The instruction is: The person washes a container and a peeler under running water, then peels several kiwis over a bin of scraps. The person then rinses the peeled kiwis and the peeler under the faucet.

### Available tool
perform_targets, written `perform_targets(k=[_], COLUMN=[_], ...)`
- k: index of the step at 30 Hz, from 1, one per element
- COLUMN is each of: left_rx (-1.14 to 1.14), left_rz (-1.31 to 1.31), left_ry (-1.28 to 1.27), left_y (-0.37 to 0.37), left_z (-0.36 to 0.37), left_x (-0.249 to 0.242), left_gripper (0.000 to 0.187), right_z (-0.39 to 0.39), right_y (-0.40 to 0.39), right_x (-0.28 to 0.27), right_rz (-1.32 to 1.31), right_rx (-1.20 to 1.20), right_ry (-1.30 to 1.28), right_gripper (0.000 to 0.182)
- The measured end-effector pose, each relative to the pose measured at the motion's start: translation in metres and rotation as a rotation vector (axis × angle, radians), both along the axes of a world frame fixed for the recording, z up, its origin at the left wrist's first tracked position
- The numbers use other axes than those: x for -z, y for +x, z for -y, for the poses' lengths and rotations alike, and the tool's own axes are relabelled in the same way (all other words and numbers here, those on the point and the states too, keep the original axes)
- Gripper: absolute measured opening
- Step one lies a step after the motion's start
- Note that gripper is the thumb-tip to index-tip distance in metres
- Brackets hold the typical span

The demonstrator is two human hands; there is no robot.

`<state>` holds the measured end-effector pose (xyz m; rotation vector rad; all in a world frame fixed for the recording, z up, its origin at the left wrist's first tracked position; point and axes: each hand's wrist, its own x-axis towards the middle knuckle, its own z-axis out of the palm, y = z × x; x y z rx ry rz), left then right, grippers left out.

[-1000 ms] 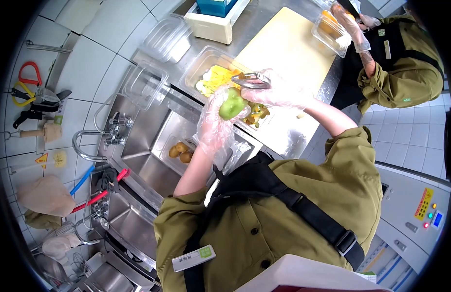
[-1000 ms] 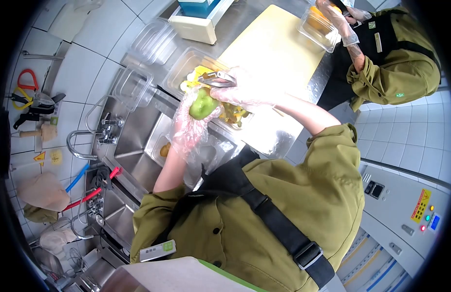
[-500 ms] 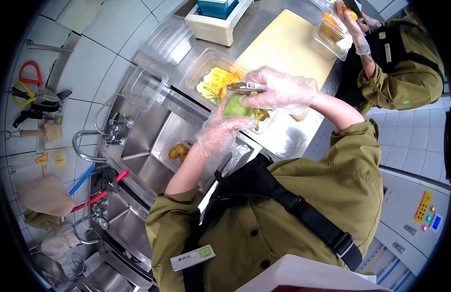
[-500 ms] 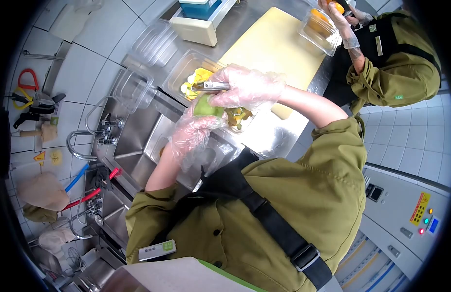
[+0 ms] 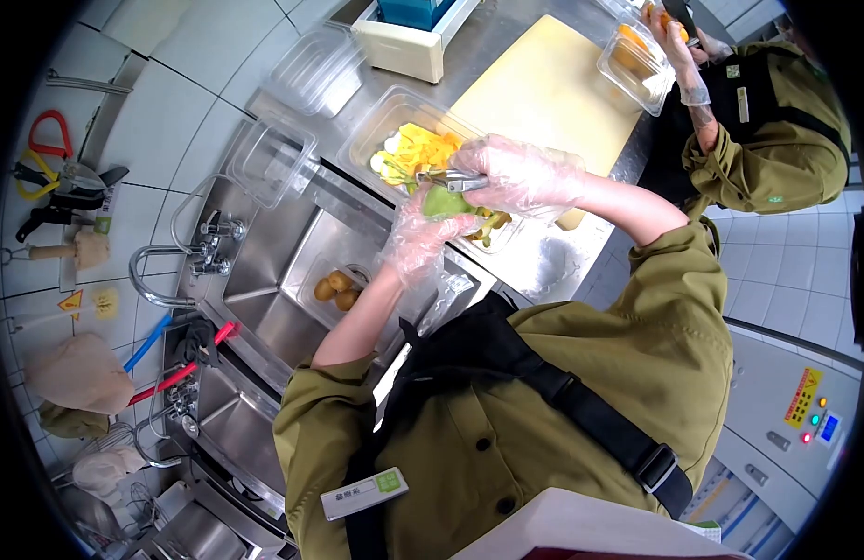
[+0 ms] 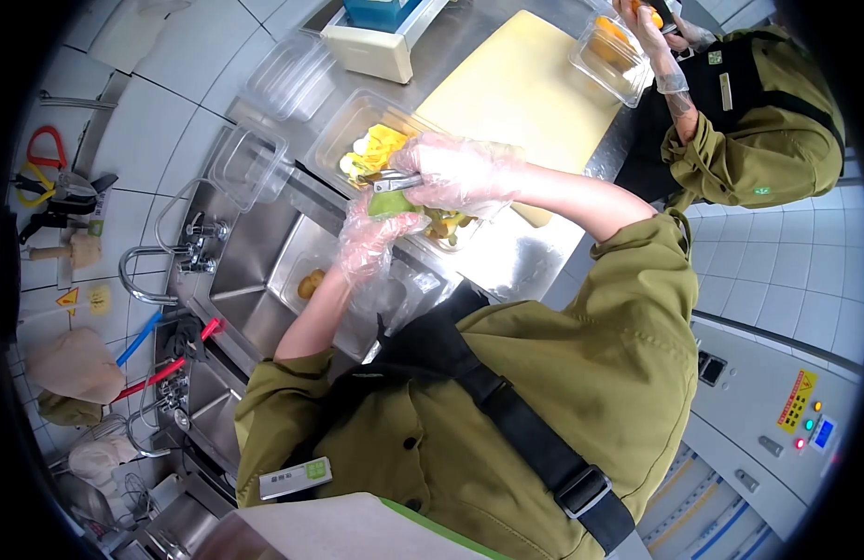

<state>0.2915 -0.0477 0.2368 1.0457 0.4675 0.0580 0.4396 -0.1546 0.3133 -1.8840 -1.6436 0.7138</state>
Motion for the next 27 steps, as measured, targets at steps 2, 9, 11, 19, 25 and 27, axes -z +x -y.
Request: perform_targets(k=[2, 9, 11, 19, 25, 27], left_rx=[0.05, 0.13, 0.108, 0.0, -0.077, -0.071], left_rz=[0.035, 0.121, 0.111, 0.12, -0.02, -0.018], left_ry=[0.024, -0.137, -0.061, -0.026, 0.111, 0.106], left_y=[-0.001, -0.014, -0.016, -0.011, -0.004, -0.003], left_z=[-0.005, -0.018, -0.023, -0.017, -0.001, -0.002], left_x=[0.007, -0.006, -0.008, 0.0, 0.002, 0.006], left_gripper=[0.055, 0.06, 0.06, 0.066, 0.064, 0.064], right_z=[0.004, 0.008, 0.006, 0.021, 0.005, -0.001], right_y=[-0.003, 0.015, 0.023, 0.001, -0.014, -0.011], right_x=[0.002, 0.038, 0.051, 0.026, 0.018, 0.018], right_rz=[-0.025, -0.636, -0.671, -0.486, -0.203, -0.179], right_rx=[0.037, 0.321, 0.402, 0.324, 0.087, 0.05], right_ry=[0.086, -0.069, -0.062, -0.024, 0.124, 0.077], right_gripper=[0.022, 0.031, 0.023, 0.031, 0.033, 0.035])
